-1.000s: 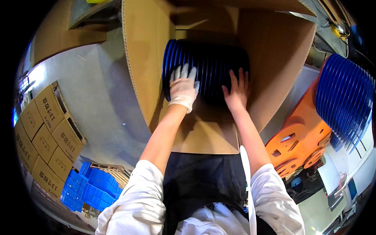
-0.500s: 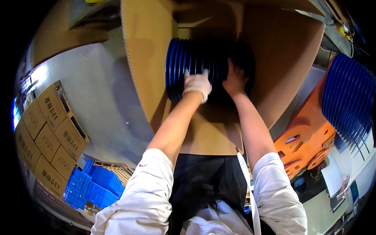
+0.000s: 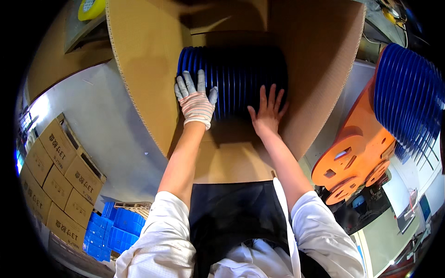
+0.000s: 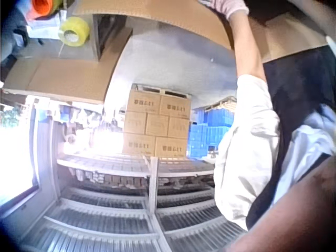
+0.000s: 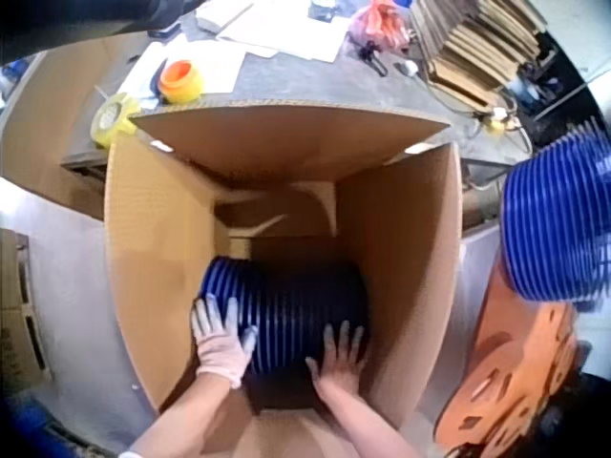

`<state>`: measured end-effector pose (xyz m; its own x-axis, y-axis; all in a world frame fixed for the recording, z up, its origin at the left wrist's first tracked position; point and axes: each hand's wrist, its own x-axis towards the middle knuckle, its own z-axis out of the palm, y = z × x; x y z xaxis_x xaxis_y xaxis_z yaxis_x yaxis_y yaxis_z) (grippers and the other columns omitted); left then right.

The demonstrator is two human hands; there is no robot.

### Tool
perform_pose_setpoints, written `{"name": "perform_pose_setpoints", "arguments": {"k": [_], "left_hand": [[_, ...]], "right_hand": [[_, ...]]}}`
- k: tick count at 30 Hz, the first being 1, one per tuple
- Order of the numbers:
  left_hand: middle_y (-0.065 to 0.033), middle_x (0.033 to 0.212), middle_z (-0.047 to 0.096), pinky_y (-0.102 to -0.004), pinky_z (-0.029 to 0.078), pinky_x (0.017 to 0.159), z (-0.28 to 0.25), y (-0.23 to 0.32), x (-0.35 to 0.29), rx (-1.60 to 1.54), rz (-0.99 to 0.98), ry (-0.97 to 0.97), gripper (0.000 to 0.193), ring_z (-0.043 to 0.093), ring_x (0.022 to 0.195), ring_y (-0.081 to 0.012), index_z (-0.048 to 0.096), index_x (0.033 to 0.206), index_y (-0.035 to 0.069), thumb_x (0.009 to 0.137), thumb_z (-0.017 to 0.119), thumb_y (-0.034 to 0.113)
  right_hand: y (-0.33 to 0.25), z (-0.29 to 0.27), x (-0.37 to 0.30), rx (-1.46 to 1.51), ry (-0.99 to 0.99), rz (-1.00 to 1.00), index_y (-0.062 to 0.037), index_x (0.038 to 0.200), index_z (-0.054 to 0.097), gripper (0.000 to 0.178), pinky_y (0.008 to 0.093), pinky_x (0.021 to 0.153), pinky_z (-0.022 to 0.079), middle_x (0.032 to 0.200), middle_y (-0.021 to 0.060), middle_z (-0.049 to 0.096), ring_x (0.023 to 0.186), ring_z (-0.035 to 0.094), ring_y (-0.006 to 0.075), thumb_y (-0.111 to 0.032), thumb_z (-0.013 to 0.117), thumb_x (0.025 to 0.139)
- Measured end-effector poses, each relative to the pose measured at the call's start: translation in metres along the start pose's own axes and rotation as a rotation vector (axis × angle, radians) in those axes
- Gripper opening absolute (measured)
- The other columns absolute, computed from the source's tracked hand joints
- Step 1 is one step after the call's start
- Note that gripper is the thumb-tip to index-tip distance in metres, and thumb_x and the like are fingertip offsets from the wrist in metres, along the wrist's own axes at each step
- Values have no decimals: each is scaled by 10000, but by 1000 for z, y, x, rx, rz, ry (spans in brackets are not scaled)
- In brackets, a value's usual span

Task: The person picks up blue plastic spools from a stack and places them into a cardboard box. They handle the spools one at a time, rotating them to fit inside the box, and continue stacking them until the box is filled.

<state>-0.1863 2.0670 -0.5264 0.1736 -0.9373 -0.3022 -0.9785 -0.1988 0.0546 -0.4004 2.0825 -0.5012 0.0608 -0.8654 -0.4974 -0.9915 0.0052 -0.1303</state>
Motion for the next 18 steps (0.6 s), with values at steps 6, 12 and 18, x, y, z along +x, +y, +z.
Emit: {"name": "perform_pose_setpoints", "arguments": {"k": [6, 12, 18], "left_hand": [[-262, 1525, 165, -561, 79, 1137, 1, 1, -58, -15, 37, -212, 744, 122, 1398, -466, 239, 1497, 152, 877, 521, 453], [-202, 1553, 147, -535, 74, 1153, -87, -17, -196, -166, 59, -485, 697, 115, 1418, -438, 293, 1483, 211, 873, 535, 448], [-210, 1517, 247, -507, 147, 1147, -161, -57, -261, -246, 14, -372, 664, 192, 1402, -422, 393, 1427, 127, 836, 589, 357]], "right_hand": [[22, 15, -4, 70, 57, -33, -183, 1518, 142, 777, 557, 1144, 95, 1576, 162, 36, 1441, 17, 404, -389, 570, 903], [22, -57, -117, 280, 30, -195, -180, 1501, 211, 840, 544, 1120, 203, 1550, 191, 147, 1416, 155, 419, -197, 692, 813], [31, -132, -211, 268, -99, -66, -186, 1487, 245, 837, 510, 1104, 272, 1559, 164, 131, 1423, 172, 385, -161, 709, 791]]}}
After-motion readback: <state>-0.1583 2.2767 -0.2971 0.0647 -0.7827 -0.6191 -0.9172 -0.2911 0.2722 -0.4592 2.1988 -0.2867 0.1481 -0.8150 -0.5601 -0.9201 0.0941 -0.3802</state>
